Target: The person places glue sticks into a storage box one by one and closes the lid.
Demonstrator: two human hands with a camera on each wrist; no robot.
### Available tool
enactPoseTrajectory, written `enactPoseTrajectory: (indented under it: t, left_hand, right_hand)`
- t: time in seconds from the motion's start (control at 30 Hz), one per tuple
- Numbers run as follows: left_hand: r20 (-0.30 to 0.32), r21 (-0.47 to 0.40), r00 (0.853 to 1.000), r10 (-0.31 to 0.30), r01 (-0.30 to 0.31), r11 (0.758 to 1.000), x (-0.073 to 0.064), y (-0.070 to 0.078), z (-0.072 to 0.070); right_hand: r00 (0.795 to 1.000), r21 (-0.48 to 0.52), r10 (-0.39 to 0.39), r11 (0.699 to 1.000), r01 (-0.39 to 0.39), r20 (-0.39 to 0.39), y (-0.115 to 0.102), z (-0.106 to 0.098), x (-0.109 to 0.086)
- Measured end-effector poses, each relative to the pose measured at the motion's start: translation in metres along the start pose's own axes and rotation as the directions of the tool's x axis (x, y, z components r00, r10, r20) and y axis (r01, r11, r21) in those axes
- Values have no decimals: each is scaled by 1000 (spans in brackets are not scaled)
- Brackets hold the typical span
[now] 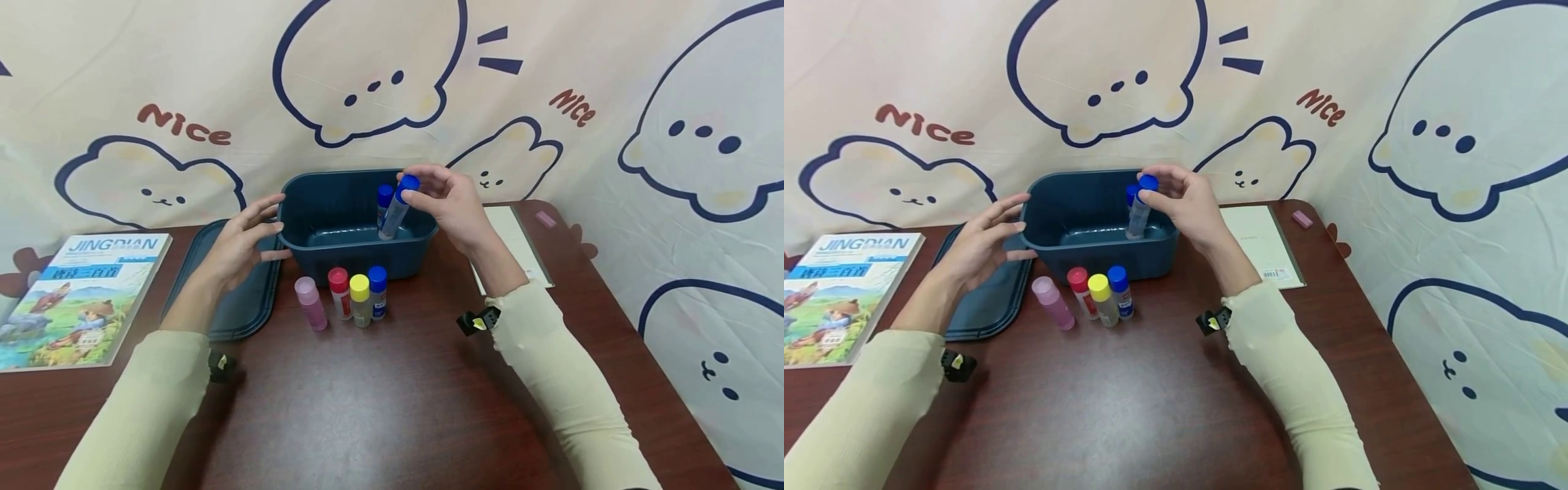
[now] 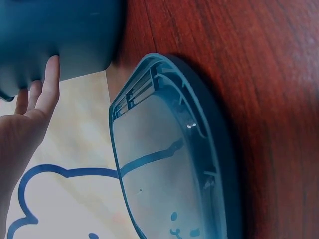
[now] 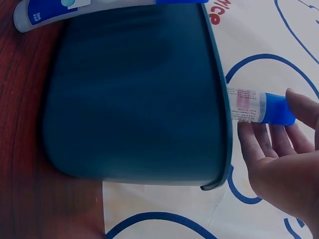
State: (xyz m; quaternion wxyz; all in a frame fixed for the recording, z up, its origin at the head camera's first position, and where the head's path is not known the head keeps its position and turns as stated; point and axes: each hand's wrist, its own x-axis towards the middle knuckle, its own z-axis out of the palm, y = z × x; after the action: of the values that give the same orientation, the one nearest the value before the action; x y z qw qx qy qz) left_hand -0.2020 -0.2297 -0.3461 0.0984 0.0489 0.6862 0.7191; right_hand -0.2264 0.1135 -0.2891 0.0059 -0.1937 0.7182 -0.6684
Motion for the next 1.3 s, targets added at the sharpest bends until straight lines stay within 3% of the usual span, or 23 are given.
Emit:
enactPoseTrajectory:
  t: [0.27, 0.57, 0.77, 1.3]
  left_hand:
    - [5, -5, 1000, 8, -8, 1000, 2, 1, 1]
    - [32, -33, 999, 22, -21, 999, 2, -4, 1]
    - [33, -49, 999, 31, -30, 998, 0, -2, 1]
    - [22, -55, 999, 38, -37, 998, -2, -3, 0]
  right_hand:
    - [999, -35, 36, 999, -36, 5, 5, 2, 7]
    - [992, -71, 128, 989, -127, 0, 8, 7, 11]
    - [987, -139, 163, 977, -160, 10, 6, 12, 19]
    - [952, -213, 302, 935, -285, 51, 11, 18, 36]
